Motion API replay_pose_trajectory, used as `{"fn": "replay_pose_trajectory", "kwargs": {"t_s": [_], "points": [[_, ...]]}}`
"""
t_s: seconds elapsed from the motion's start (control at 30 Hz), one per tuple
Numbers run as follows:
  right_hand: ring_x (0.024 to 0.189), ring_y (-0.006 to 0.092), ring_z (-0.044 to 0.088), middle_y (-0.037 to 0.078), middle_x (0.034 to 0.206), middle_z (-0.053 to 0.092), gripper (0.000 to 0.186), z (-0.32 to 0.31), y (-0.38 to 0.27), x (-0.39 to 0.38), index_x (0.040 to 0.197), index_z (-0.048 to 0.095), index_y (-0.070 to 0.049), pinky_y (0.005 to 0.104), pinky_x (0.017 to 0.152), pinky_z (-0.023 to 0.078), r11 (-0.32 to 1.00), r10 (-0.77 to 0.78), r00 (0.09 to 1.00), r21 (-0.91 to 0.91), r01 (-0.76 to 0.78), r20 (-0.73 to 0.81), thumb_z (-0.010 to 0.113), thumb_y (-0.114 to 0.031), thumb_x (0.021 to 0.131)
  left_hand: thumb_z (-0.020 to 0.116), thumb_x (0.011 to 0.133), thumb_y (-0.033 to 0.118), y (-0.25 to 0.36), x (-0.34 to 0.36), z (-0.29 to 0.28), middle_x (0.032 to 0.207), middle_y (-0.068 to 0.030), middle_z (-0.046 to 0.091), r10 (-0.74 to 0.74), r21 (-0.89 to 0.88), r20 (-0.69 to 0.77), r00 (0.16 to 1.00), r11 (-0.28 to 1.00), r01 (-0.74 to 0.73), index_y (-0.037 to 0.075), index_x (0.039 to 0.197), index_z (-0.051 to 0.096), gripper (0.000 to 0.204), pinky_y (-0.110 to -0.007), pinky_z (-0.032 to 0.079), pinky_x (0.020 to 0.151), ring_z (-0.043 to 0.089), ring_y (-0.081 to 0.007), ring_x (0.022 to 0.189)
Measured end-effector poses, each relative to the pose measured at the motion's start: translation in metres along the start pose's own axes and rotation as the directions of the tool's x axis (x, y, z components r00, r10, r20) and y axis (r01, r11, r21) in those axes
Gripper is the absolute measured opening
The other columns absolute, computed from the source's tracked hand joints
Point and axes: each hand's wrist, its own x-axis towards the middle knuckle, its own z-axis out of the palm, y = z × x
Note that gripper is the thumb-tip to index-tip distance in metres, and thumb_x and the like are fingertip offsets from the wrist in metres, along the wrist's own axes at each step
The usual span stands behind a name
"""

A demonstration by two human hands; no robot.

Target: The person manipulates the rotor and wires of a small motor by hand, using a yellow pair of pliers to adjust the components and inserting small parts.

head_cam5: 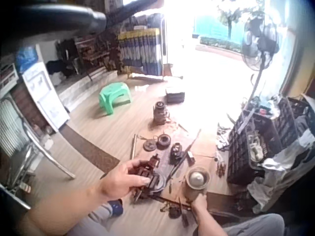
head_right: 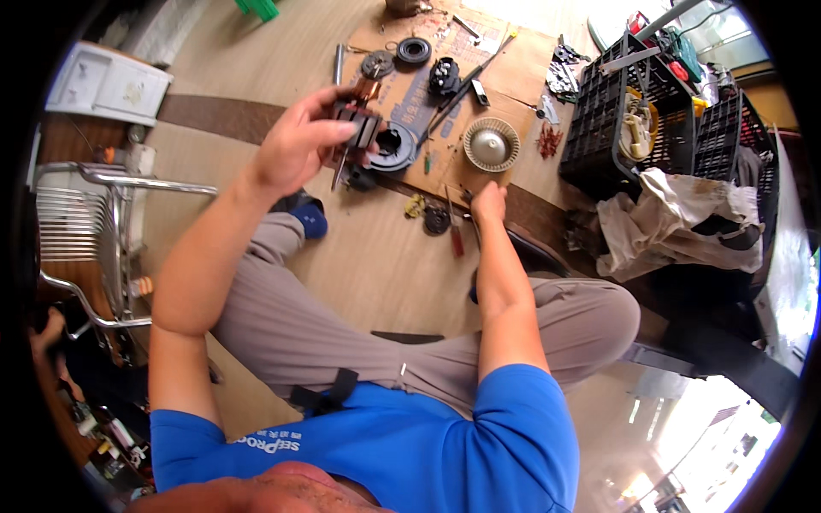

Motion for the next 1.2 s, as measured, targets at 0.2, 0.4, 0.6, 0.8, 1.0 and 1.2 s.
{"fn": "replay_pose_trajectory", "kwargs": {"t_s": [0.2, 0.4, 0.6, 0.8, 1.0, 1.2], "points": [[0.101, 0.0397, 0.061, 0.023, 0.113, 0.052, 0.019, 0.017, 0.016, -0.013, 0.108, 0.055, -0.005, 0.0478, 0.084, 0.053, 0.972, -0.1, 0.994, -0.208, 0.106, 0.041, 0.045, -0.013, 0.094, 0.052, 0.091, 0.024, -0.004, -0.014, -0.005, 0.113, -0.0291, 0.059, -0.003, -0.213, 0.088, 0.996, 0.977, 0.022, -0.003, 0.137, 0.039, 0.055, -0.041, 0.058, 0.071, 0.067, -0.0324, 0.088], [0.102, 0.0373, 0.061, 0.019, 0.112, 0.056, 0.018, 0.01, 0.025, 0.0, 0.107, 0.056, -0.007, 0.0466, 0.085, 0.053, 0.954, -0.14, 0.988, -0.261, 0.15, 0.057, 0.046, -0.012, 0.093, 0.05, 0.094, 0.034, 0.0, -0.013, -0.003, 0.108, -0.0266, 0.06, 0.016, -0.275, 0.12, 0.993, 0.961, 0.017, -0.005, 0.137, 0.036, 0.06, -0.038, 0.058, 0.068, 0.068, -0.0313, 0.084], [0.104, 0.0383, 0.059, 0.019, 0.11, 0.057, 0.022, -0.009, 0.005, -0.01, 0.11, 0.05, -0.007, 0.0464, 0.087, 0.051, 0.978, -0.204, 0.976, -0.051, 0.201, -0.077, 0.048, -0.005, 0.089, 0.039, 0.097, 0.035, 0.003, -0.017, 0.0, 0.104, -0.0217, 0.064, 0.004, -0.185, -0.01, 1.0, 0.983, -0.006, 0.0, 0.135, 0.042, 0.052, -0.037, 0.058, 0.069, 0.069, -0.0283, 0.083], [0.086, 0.0364, 0.063, 0.02, 0.094, 0.063, 0.02, -0.07, -0.087, -0.029, 0.107, 0.053, -0.003, 0.0435, 0.075, 0.049, 0.773, -0.291, 0.85, 0.416, 0.479, -0.439, 0.059, -0.006, 0.088, 0.038, 0.097, 0.033, 0.0, -0.012, 0.003, 0.102, -0.0213, 0.065, 0.034, -0.167, -0.047, 0.998, 0.985, -0.042, 0.001, 0.133, 0.045, 0.049, -0.039, 0.057, 0.075, 0.069, -0.0312, 0.089], [0.072, 0.0147, 0.057, 0.009, 0.079, 0.062, 0.012, -0.2, -0.173, -0.058, 0.102, 0.058, -0.001, 0.0295, 0.067, 0.047, 0.432, -0.49, 0.747, 0.62, 0.655, -0.449, 0.059, -0.007, 0.091, 0.035, 0.099, 0.029, 0.006, -0.003, 0.026, 0.099, -0.0203, 0.067, 0.131, -0.119, -0.032, 0.991, 0.984, -0.134, 0.0, 0.129, 0.048, 0.044, -0.041, 0.055, 0.084, 0.067, -0.0316, 0.096], [0.072, 0.02, 0.06, 0.012, 0.081, 0.064, 0.013, -0.278, -0.183, -0.11, 0.102, 0.058, 0.0, 0.0329, 0.068, 0.048, 0.561, -0.617, 0.731, 0.488, 0.668, -0.292, 0.061, -0.007, 0.09, 0.035, 0.099, 0.031, 0.001, -0.002, 0.038, 0.102, -0.0192, 0.068, 0.137, -0.124, -0.112, 0.984, 0.981, -0.151, 0.001, 0.127, 0.049, 0.044, -0.042, 0.051, 0.092, 0.066, -0.0308, 0.101]]}}
